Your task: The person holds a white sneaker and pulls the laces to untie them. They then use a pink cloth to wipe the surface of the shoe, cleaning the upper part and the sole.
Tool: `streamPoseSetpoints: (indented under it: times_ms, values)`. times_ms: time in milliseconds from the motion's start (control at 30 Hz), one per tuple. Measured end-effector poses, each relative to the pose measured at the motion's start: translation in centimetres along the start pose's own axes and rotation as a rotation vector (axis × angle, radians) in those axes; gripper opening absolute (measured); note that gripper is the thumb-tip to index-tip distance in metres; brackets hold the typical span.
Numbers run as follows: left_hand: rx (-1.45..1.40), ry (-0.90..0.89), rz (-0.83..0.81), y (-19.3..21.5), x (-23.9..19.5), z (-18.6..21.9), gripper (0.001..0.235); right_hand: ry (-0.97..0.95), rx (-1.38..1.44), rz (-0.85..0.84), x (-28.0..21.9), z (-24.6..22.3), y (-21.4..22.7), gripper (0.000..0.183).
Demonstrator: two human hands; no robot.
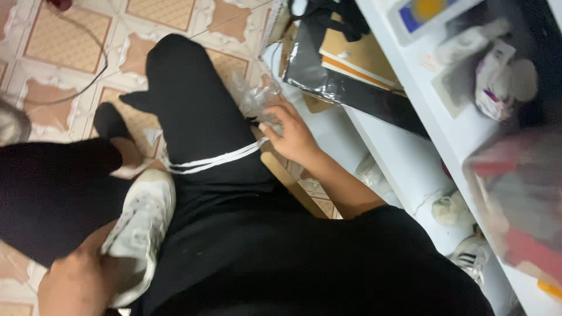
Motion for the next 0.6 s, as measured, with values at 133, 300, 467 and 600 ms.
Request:
streamPoseSetpoints:
  times_ms: [133,300,467,600]
  values:
    - [0.041,-0.046,0.243,0.5,-0.4,-0.5,0.069,-0.062,0.006,-0.017,-0.2,1.1,-0.2,0.031]
    - [-0.424,-0.373,0.278,2.1,-0.8,1.4,0.06,0.037,0.023,0.131,-0.7,-0.6,0.7,0.019]
    - [-0.43,-0.884,0.532,2.4,-0.8,5.2,0.047,0.046,0.045,0.096,-2.7,0.5,0.0,0.014]
    - [-0.409,-0.869,0.886,-0.4,-1.8,2.8,0.041,-0.118,0.067,-0.135,-6.7,4.3,-1.6,0.01]
Point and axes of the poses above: each hand's wrist, its own x-axis towards the middle knuckle, its own y-axis out of the back of the hand, z = x × y, the point moved 8 cm from there along x, towards the middle knuckle, and after that the axes turned 10 degrees about -x, right-handed, at the moved point
